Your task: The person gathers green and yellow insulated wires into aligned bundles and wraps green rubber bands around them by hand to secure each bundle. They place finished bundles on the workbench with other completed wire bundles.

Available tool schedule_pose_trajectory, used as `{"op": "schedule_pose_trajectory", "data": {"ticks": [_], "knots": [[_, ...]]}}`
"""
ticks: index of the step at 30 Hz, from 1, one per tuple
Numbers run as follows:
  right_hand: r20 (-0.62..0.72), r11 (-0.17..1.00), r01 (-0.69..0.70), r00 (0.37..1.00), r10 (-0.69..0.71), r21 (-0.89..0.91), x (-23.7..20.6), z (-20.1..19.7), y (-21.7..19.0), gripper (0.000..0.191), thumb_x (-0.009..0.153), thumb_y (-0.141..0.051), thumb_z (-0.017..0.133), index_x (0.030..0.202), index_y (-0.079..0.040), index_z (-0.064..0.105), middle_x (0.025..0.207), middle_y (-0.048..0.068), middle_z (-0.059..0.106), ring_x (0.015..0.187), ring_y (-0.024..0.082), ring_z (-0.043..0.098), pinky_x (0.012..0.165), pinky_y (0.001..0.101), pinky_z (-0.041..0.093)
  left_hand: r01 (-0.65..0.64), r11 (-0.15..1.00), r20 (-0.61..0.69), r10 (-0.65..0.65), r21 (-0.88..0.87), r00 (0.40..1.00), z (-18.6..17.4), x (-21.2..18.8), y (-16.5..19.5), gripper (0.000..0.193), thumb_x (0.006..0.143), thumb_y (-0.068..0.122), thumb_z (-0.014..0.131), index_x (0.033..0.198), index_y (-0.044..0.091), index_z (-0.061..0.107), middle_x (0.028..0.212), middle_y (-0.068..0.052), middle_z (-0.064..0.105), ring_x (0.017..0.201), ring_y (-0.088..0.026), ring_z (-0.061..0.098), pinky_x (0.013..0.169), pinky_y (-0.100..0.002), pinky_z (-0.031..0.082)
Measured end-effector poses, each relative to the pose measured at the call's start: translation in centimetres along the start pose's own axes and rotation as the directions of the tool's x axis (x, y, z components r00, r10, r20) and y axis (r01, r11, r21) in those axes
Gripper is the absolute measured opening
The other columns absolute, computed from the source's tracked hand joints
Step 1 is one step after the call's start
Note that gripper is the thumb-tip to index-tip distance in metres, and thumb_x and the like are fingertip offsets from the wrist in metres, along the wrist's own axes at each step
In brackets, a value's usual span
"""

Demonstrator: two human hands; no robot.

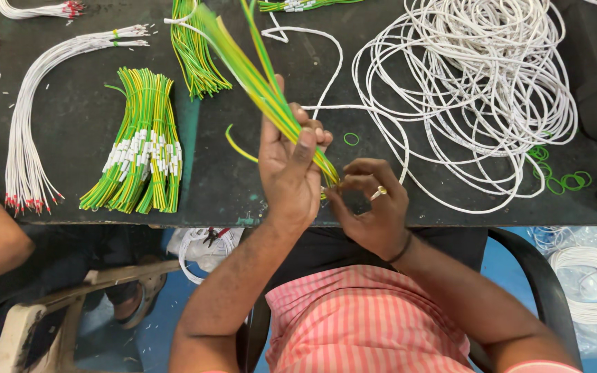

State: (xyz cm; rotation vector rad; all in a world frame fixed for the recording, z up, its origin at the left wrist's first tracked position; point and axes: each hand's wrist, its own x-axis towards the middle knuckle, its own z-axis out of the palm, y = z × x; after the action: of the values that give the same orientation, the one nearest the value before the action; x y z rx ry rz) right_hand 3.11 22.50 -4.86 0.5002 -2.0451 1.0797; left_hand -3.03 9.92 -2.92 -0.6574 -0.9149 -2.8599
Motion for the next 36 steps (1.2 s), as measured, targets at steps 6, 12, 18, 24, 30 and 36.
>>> {"op": "schedule_pose_trajectory", "data": {"ticks": [6,12,18,24,30,36], "knots": [[-0.053,0.994,-0.086,0.995,0.090,0.072,-0.1,0.5,0.4,0.026,0.085,0.005,0.081,0.103,-0.001,0.064,0.110,0.014,0.065,0.092,0.020,0.070,0.073,0.0273,0.060,0.012,1.000,0.048,-0.013,0.021,0.999,0.0,-1.1,0.3,0.088,0.103,0.011,0.069,0.169,0.008,0.010,0.136,-0.006,0.051,0.120,-0.018,0.060,0.112,-0.039,0.050],[-0.068,0.992,-0.094,0.993,0.100,0.085,-0.3,-0.2,1.3,0.024,0.088,0.010,0.077,0.105,0.000,0.065,0.109,0.013,0.066,0.088,0.017,0.072,0.072,0.0260,0.062,0.081,0.984,0.244,-0.119,0.158,0.963,-1.6,-0.4,-0.6,0.086,0.105,0.002,0.068,0.170,0.006,0.013,0.125,-0.009,0.058,0.112,-0.016,0.064,0.105,-0.034,0.052],[-0.063,0.991,-0.090,0.993,0.096,0.095,-0.3,-0.7,1.3,0.023,0.086,0.010,0.075,0.104,-0.001,0.066,0.109,0.013,0.067,0.090,0.019,0.072,0.075,0.0273,0.062,0.006,0.884,0.131,-0.076,0.468,0.988,-2.0,-0.5,-1.2,0.061,0.100,-0.010,0.065,0.154,-0.005,0.036,0.116,-0.012,0.068,0.110,-0.021,0.073,0.095,-0.031,0.061],[-0.081,0.997,-0.079,0.994,0.079,-0.005,-0.5,-0.4,1.4,0.025,0.084,0.005,0.083,0.102,-0.001,0.066,0.108,0.012,0.066,0.092,0.019,0.071,0.077,0.0284,0.059,-0.134,0.597,0.162,0.006,0.791,0.987,-1.4,-0.7,0.2,0.055,0.087,0.001,0.086,0.131,-0.007,0.055,0.097,-0.011,0.077,0.092,-0.018,0.076,0.077,-0.027,0.061],[0.019,0.928,-0.272,0.961,0.276,0.254,-0.6,-0.4,1.6,0.019,0.090,0.008,0.076,0.106,0.000,0.068,0.118,0.009,0.063,0.097,0.014,0.074,0.080,0.0273,0.065,-0.064,0.657,0.140,-0.064,0.751,0.988,-1.0,-0.5,0.7,0.042,0.089,0.005,0.084,0.120,-0.007,0.059,0.097,-0.009,0.076,0.094,-0.013,0.078,0.077,-0.025,0.065],[0.213,0.934,-0.283,0.948,0.237,0.220,1.3,-2.2,2.2,0.021,0.086,0.007,0.078,0.102,-0.001,0.068,0.118,0.010,0.063,0.103,0.015,0.071,0.079,0.0265,0.066,-0.083,0.657,0.177,-0.078,0.749,0.981,-1.1,-0.4,0.8,0.043,0.089,0.010,0.084,0.120,-0.005,0.058,0.094,-0.006,0.077,0.088,-0.011,0.075,0.077,-0.023,0.061]]}}
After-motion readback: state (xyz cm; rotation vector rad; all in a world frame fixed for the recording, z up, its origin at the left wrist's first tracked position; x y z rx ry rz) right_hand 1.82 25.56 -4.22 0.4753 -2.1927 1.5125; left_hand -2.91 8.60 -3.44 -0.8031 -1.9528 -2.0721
